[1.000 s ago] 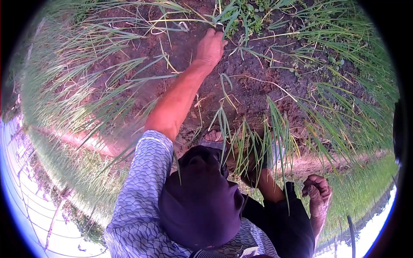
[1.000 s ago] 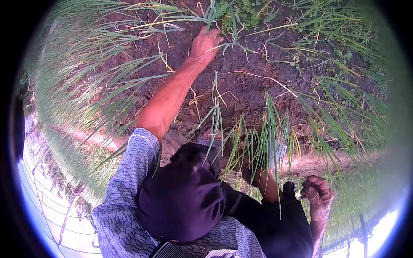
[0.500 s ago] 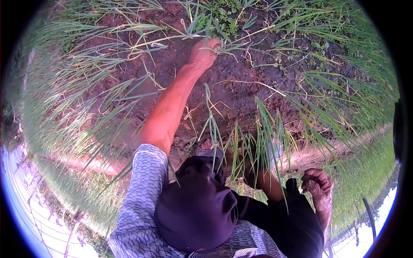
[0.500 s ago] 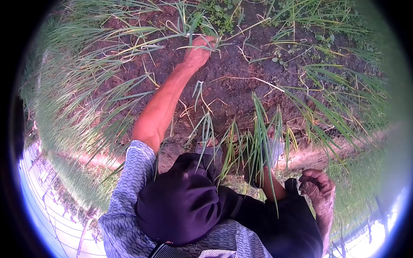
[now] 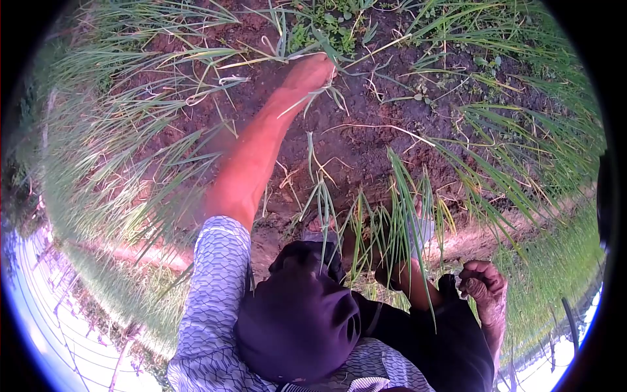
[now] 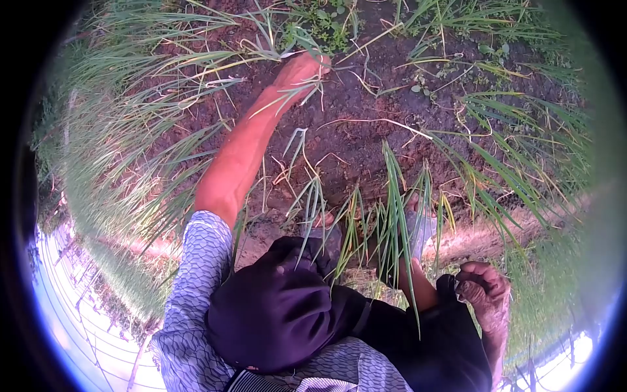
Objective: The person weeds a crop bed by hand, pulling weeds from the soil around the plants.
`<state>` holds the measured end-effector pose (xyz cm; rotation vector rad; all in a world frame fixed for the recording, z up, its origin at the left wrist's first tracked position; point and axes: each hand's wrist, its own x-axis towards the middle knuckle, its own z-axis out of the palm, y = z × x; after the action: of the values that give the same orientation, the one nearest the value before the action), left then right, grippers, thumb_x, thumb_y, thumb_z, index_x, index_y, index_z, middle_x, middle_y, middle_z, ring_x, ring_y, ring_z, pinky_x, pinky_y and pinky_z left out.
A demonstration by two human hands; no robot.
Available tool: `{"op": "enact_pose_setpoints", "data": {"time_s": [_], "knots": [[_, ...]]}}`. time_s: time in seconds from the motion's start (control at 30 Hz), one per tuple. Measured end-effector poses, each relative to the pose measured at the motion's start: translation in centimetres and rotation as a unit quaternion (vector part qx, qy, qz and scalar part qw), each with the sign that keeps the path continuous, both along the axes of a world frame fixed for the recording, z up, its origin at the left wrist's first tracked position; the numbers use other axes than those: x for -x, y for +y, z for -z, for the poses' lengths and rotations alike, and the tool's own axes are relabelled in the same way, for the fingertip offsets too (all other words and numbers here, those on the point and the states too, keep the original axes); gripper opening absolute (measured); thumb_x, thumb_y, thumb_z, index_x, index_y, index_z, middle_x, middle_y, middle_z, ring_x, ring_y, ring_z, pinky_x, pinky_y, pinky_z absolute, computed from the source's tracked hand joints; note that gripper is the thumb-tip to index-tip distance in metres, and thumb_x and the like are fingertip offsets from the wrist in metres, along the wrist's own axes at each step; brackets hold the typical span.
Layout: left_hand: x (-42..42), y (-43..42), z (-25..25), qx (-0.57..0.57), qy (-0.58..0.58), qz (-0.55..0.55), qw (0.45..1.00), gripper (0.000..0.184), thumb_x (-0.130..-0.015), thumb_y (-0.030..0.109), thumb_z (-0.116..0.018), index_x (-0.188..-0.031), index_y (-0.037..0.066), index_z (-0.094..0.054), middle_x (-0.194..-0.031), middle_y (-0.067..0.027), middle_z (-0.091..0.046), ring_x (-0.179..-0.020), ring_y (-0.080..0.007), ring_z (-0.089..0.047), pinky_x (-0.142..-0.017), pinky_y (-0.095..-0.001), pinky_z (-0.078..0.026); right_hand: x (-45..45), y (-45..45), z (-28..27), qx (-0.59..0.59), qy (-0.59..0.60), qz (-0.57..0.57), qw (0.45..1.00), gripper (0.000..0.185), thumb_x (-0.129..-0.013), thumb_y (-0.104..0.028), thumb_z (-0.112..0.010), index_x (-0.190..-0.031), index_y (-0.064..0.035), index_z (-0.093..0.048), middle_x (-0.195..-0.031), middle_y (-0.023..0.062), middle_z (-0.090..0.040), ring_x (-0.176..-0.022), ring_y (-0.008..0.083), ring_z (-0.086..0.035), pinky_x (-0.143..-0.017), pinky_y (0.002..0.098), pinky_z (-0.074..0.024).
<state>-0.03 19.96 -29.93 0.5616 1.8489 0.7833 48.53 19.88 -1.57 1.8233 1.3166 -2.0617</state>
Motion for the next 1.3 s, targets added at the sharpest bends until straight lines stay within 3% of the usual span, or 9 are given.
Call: {"op": "enact_pose_setpoints", "data": {"time_s": [0.07,0.17,0.23,0.57,0.73,1.07,1.1,1.23,1.3], "knots": [[-1.6,-0.2,-1.8,0.006,0.015,-0.078,0.997,0.021,-0.095,0.021,-0.059,-0.105,0.003,-0.060,-0.092,-0.0101,-0.062,-0.083,-0.0230,-0.060,-0.072,-0.0368,-0.047,0.2,0.0,-0.1,0.004,0.000,0.004,1.000,0.038,-0.086,-0.018,-0.076,-0.113,0.0025,-0.061,-0.090,0.0073,-0.068,-0.074,0.0126,-0.063,-0.067,0.0257,-0.0529],[0.7,-2.3,6.9,-0.178,0.143,-0.044,0.973,0.017,-0.094,0.014,-0.060,-0.103,-0.001,-0.060,-0.088,-0.0092,-0.063,-0.072,-0.0171,-0.060,-0.060,-0.0350,-0.048,0.2,-0.1,-0.3,0.011,-0.004,0.014,1.000,0.038,-0.085,-0.017,-0.076,-0.114,0.0024,-0.060,-0.091,0.0075,-0.068,-0.075,0.0127,-0.063,-0.067,0.0258,-0.0528],[-0.8,-2.2,2.0,-0.156,0.215,-0.056,0.962,0.014,-0.094,0.010,-0.058,-0.102,-0.002,-0.061,-0.085,-0.0098,-0.064,-0.067,-0.0156,-0.062,-0.058,-0.0319,-0.050,-0.2,-0.1,-0.1,0.016,-0.006,0.021,1.000,0.037,-0.085,-0.016,-0.076,-0.114,0.0019,-0.061,-0.092,0.0078,-0.069,-0.076,0.0131,-0.064,-0.067,0.0259,-0.0527],[-2.2,-2.4,2.2,-0.260,0.090,-0.428,0.861,0.023,-0.091,0.003,-0.052,-0.111,-0.005,-0.061,-0.093,-0.0157,-0.064,-0.069,-0.0187,-0.067,-0.057,-0.0292,-0.056,-1.6,-0.2,0.6,0.000,-0.012,0.014,1.000,0.040,-0.083,-0.018,-0.079,-0.112,0.0016,-0.061,-0.091,0.0077,-0.068,-0.075,0.0132,-0.064,-0.066,0.0262,-0.0527],[-1.9,-2.6,1.7,-0.150,0.398,-0.092,0.900,0.028,-0.083,0.008,-0.067,-0.109,-0.001,-0.063,-0.101,-0.0269,-0.060,-0.095,-0.0443,-0.059,-0.085,-0.0490,-0.047,-1.8,-0.3,0.8,0.018,-0.019,0.021,0.999,0.037,-0.083,-0.015,-0.078,-0.112,0.0016,-0.061,-0.092,0.0075,-0.069,-0.077,0.0124,-0.063,-0.067,0.0255,-0.0527],[-0.3,-0.7,2.8,-0.076,0.475,0.053,0.875,0.019,-0.083,0.012,-0.062,-0.096,-0.001,-0.059,-0.103,-0.0277,-0.059,-0.091,-0.0476,-0.061,-0.076,-0.0535,-0.050,-1.9,-0.9,1.0,0.013,-0.028,0.019,0.999,0.035,-0.084,-0.012,-0.077,-0.112,0.0016,-0.062,-0.094,0.0075,-0.069,-0.081,0.0129,-0.064,-0.071,0.0261,-0.0535],[-0.6,-0.8,2.5,-0.091,0.482,0.012,0.871,0.011,-0.087,0.008,-0.060,-0.094,0.001,-0.056,-0.099,-0.0221,-0.061,-0.083,-0.0382,-0.066,-0.072,-0.0470,-0.054,-1.9,-0.8,1.0,0.008,-0.021,0.014,1.000,0.035,-0.083,-0.011,-0.078,-0.112,0.0015,-0.062,-0.094,0.0075,-0.069,-0.082,0.0130,-0.064,-0.071,0.0262,-0.0536],[-0.1,0.6,1.0,-0.229,0.141,-0.317,0.909,0.013,-0.094,0.001,-0.054,-0.102,0.002,-0.043,-0.091,-0.0106,-0.059,-0.073,-0.0161,-0.063,-0.053,-0.0288,-0.050,-2.1,-0.4,1.0,0.028,-0.035,0.001,0.999,0.034,-0.082,-0.010,-0.078,-0.111,0.0012,-0.062,-0.095,0.0074,-0.069,-0.084,0.0134,-0.064,-0.073,0.0269,-0.0539],[1.5,1.7,-0.5,-0.299,0.046,-0.403,0.864,0.021,-0.092,-0.003,-0.051,-0.107,0.001,-0.038,-0.089,-0.0142,-0.060,-0.071,-0.0177,-0.063,-0.049,-0.0295,-0.050,-2.2,-0.6,1.2,0.027,-0.040,-0.004,0.999,0.034,-0.082,-0.010,-0.078,-0.110,0.0011,-0.062,-0.095,0.0076,-0.069,-0.084,0.0137,-0.064,-0.074,0.0273,-0.0541]]}}
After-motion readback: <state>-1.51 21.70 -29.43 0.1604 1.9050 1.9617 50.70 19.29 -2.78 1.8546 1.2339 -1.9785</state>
